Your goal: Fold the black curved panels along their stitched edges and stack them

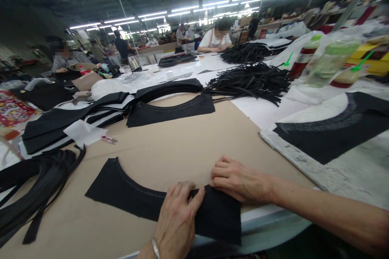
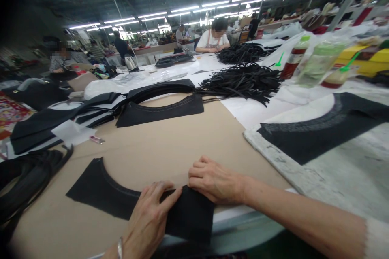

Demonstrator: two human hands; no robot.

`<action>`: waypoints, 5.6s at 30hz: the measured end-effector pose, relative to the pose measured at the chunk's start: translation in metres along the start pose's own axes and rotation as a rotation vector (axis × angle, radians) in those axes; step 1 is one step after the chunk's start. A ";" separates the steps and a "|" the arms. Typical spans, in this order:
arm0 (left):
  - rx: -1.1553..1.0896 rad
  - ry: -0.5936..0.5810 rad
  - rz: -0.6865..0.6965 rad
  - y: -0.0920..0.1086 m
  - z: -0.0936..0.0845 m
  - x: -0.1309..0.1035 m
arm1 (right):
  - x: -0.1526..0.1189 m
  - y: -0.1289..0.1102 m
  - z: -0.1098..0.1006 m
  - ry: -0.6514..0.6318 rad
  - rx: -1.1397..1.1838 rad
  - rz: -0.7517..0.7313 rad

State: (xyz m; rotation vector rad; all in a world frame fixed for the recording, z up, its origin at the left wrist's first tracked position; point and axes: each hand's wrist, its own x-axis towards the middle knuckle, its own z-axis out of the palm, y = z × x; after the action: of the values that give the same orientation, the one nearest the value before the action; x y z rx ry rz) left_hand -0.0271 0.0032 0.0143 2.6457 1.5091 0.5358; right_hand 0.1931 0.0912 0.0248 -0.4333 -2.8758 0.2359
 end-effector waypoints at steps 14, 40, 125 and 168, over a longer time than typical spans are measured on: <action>-0.150 -0.118 -0.010 0.013 0.013 0.009 | -0.010 0.001 -0.001 0.030 -0.011 0.012; 0.107 -0.070 0.018 0.022 0.022 0.013 | -0.044 0.005 -0.002 0.112 0.036 0.222; 0.090 0.009 0.106 0.021 0.028 0.014 | -0.031 -0.052 0.000 0.237 -0.111 0.474; -0.133 0.094 -0.065 -0.020 -0.002 -0.031 | 0.023 -0.070 0.013 0.159 0.061 0.395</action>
State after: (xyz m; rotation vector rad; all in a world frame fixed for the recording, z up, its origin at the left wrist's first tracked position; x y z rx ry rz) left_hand -0.0588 -0.0129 0.0036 2.4956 1.5199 0.7384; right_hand 0.1493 0.0310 0.0297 -0.9612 -2.5970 0.3359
